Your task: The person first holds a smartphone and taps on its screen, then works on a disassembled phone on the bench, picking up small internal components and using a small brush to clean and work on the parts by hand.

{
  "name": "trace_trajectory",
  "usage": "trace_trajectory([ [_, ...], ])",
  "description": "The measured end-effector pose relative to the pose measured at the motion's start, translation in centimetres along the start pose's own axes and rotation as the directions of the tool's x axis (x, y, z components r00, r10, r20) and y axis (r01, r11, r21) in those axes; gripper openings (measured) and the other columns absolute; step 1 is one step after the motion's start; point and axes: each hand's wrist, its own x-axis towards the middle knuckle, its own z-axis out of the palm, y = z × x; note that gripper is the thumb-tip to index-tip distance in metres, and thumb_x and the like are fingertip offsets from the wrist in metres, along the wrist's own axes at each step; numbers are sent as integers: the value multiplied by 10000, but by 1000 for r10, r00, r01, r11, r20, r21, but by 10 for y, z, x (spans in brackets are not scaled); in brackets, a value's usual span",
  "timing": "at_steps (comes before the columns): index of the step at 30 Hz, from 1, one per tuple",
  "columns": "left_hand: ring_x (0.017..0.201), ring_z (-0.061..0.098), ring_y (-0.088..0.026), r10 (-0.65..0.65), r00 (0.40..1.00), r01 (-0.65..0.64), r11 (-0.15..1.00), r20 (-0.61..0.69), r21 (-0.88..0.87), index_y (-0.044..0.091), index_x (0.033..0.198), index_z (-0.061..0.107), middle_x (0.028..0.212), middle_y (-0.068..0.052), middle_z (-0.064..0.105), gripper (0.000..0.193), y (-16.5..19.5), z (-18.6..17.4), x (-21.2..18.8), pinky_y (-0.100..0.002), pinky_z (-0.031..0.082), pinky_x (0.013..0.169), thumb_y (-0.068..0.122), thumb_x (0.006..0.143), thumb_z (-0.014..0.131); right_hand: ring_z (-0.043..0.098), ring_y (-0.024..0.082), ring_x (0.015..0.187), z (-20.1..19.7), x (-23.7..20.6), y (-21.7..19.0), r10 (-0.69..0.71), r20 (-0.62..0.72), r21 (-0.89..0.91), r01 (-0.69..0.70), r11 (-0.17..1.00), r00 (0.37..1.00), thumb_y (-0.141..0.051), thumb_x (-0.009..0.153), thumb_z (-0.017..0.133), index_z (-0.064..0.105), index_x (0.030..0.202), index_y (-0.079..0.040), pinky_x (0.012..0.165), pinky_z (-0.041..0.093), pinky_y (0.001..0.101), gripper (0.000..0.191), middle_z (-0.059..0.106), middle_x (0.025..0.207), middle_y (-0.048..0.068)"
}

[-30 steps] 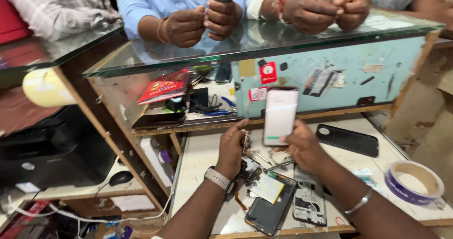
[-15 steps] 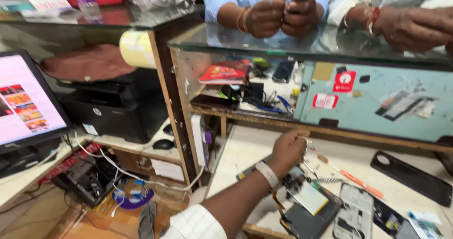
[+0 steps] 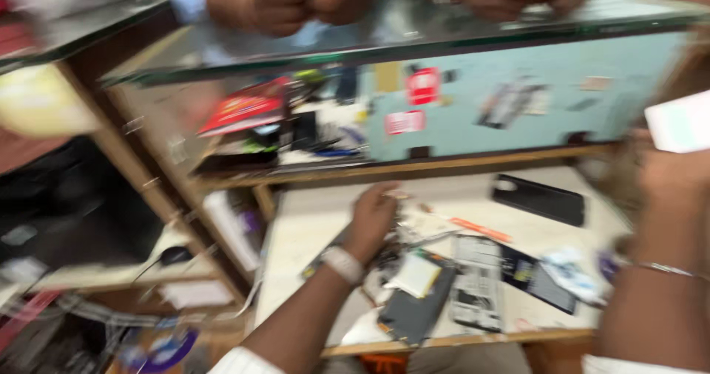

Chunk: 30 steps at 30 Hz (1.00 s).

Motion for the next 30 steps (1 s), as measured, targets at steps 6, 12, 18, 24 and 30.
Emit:
trace_trajectory([
  [6, 554, 460, -59, -120, 993, 120, 981, -7, 154, 49, 1281, 672, 669, 22, 555, 322, 10, -13, 0, -240, 378, 494, 126, 988, 562, 578, 333, 1254, 17, 0, 9, 35, -55, 127, -28, 991, 998, -938, 771, 392, 384, 1621, -298, 825, 499, 506, 1064, 492, 1565, 54],
  [12, 594, 513, -50, -158, 987, 159, 984, -13, 81, 48, 1332, 632, 785, -6, 635, 357, 15, -12, -1, -230, 440, 511, 114, 992, 548, 592, 305, 1243, 36, -9, 11, 119, -165, 133, -98, 986, 979, -925, 770, 387, 400, 1580, -236, 838, 524, 509, 1064, 540, 1490, 73],
  [18, 668, 644, -135, -213, 976, 216, 970, -38, 113, 83, 1435, 422, 996, -96, 671, 549, 15, -11, 2, -275, 544, 547, 16, 911, 574, 600, 309, 1208, 36, -6, 19, 131, -131, 116, -116, 986, 983, -939, 752, 380, 416, 1566, -217, 792, 521, 497, 1088, 559, 1450, 70],
  [24, 740, 676, -117, -126, 991, 133, 974, -52, 181, 58, 1454, 399, 1028, -94, 669, 638, 15, -9, -2, -261, 575, 597, -13, 864, 632, 610, 307, 1190, 37, -8, 22, 164, -104, 91, -155, 984, 981, -940, 741, 402, 416, 1558, -235, 758, 514, 489, 1078, 567, 1442, 57],
  [30, 685, 661, -108, -121, 990, 136, 961, -79, 239, 46, 1457, 411, 955, -88, 676, 663, 22, -9, -6, -249, 553, 580, 1, 846, 665, 626, 283, 1193, 40, -10, 24, 187, -87, 47, -184, 982, 978, -919, 756, 418, 439, 1523, -245, 761, 523, 485, 1021, 591, 1431, 32],
])
